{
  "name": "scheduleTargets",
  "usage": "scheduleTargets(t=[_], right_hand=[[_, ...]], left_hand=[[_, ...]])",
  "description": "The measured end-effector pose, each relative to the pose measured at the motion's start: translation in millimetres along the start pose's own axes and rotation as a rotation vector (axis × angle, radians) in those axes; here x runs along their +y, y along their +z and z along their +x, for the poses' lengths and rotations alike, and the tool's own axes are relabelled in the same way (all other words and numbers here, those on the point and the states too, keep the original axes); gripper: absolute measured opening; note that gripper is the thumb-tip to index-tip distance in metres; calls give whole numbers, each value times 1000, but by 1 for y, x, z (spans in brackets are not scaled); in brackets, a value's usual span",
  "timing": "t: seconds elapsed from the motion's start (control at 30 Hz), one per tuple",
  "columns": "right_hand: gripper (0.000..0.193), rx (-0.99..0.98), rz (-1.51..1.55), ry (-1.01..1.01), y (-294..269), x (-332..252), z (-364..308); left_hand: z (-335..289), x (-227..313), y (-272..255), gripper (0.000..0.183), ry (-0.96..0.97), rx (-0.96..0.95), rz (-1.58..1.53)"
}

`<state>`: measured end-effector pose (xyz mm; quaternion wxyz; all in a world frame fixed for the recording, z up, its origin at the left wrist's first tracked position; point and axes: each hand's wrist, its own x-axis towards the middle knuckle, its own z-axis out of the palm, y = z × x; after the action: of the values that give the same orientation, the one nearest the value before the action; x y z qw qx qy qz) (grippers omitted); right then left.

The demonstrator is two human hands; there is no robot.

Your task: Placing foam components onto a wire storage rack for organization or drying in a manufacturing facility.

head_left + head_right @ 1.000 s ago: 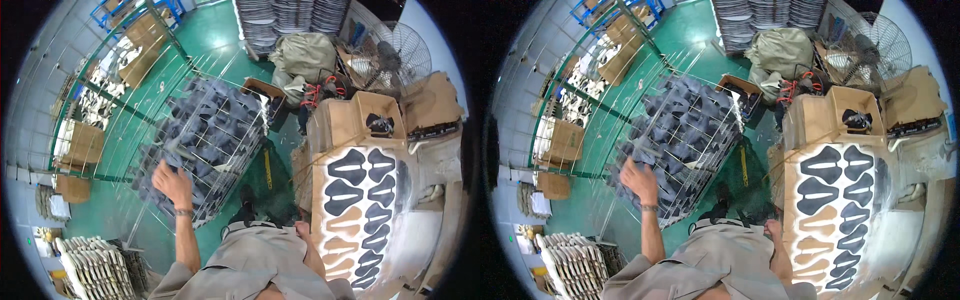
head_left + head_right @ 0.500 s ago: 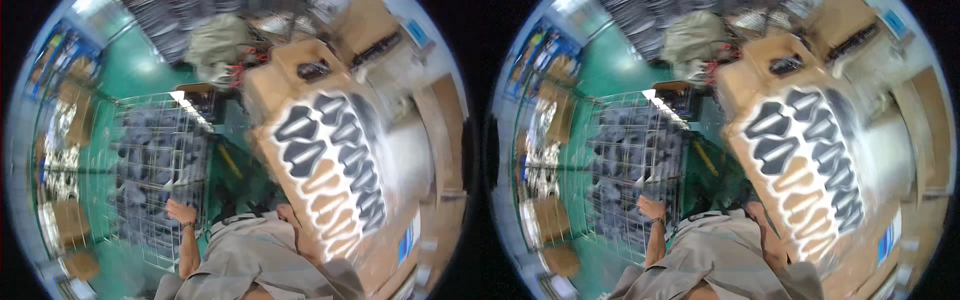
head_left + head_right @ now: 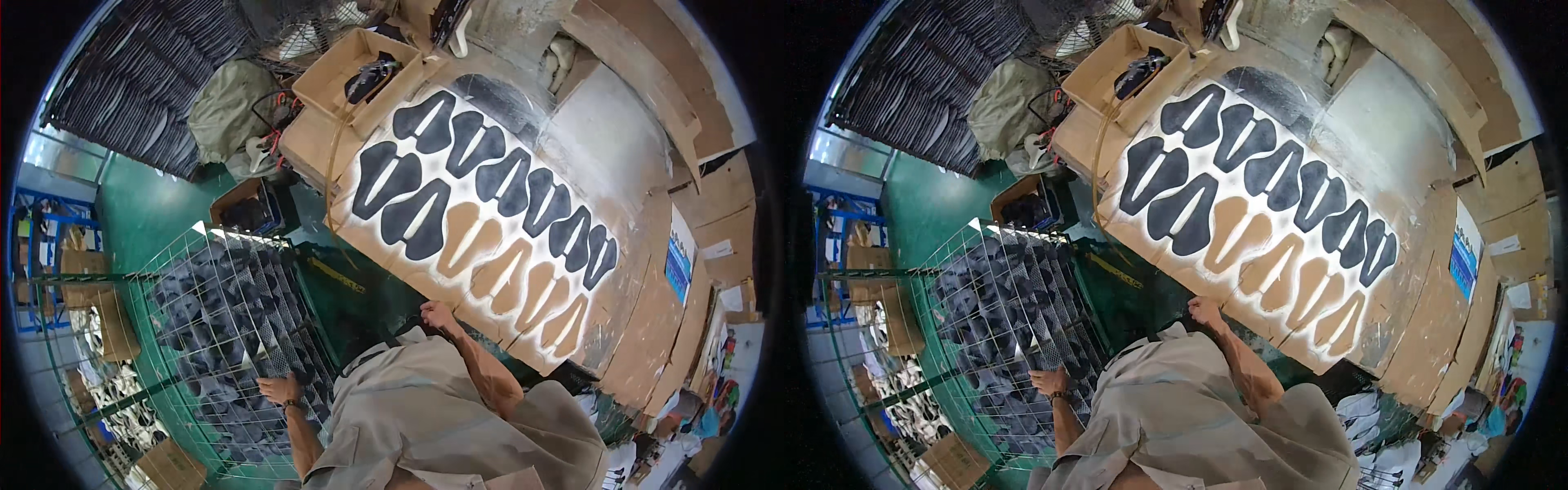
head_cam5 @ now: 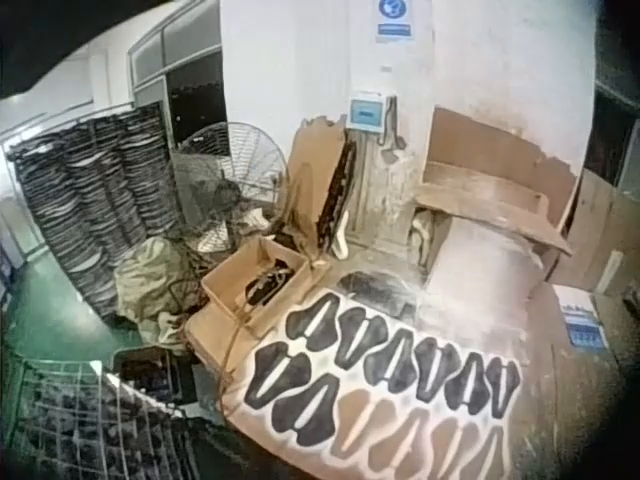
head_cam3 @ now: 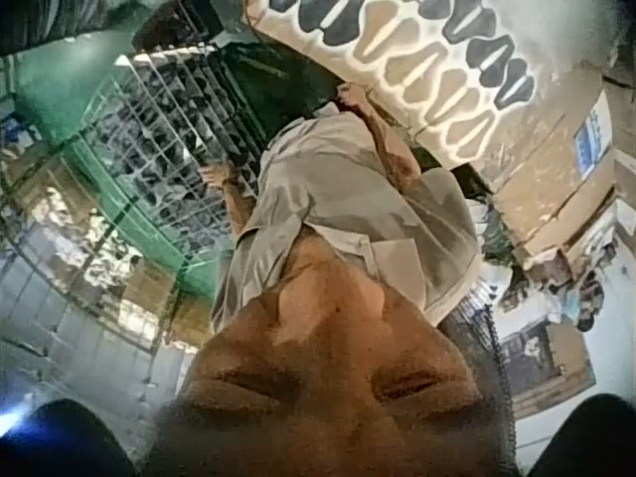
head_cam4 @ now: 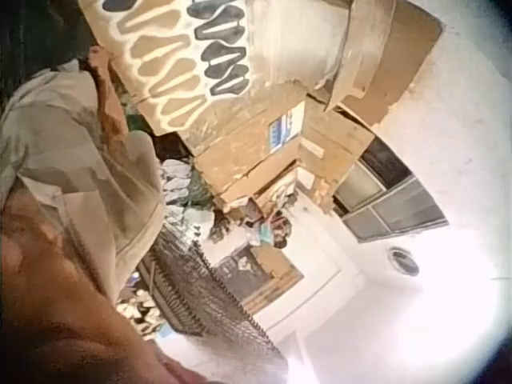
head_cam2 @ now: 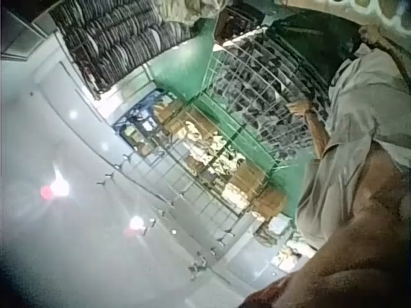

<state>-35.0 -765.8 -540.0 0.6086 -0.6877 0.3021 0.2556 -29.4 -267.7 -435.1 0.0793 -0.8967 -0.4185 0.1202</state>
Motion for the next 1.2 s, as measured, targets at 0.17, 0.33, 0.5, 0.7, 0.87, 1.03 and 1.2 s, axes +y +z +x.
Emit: scheduleTargets(t=[0.17,0.33,0.5,0.7,0.87,1.03,1.2], right_hand=[[24,-18,-87,-141,-21,-74,-3],[23,508,-329,-426,-74,-156,49],[18,922,-502,-600,-131,-211,113],[28,823,-832,-413,-124,-239,135],[22,737,-992,-414,-144,-217,135],[12,775,-930,-592,-134,-238,131],[10,758,-953,-475,-132,-244,135]], left_hand=[[18,-29,14,131,56,0,-69],[24,-28,3,133,118,-127,-180],[29,-21,-8,135,169,-188,-242],[10,-36,-19,135,132,-160,-233],[-3,-10,-39,133,21,-234,-320],[-11,-8,-38,133,-12,-222,-278],[-5,-4,-41,133,-24,-209,-296]])
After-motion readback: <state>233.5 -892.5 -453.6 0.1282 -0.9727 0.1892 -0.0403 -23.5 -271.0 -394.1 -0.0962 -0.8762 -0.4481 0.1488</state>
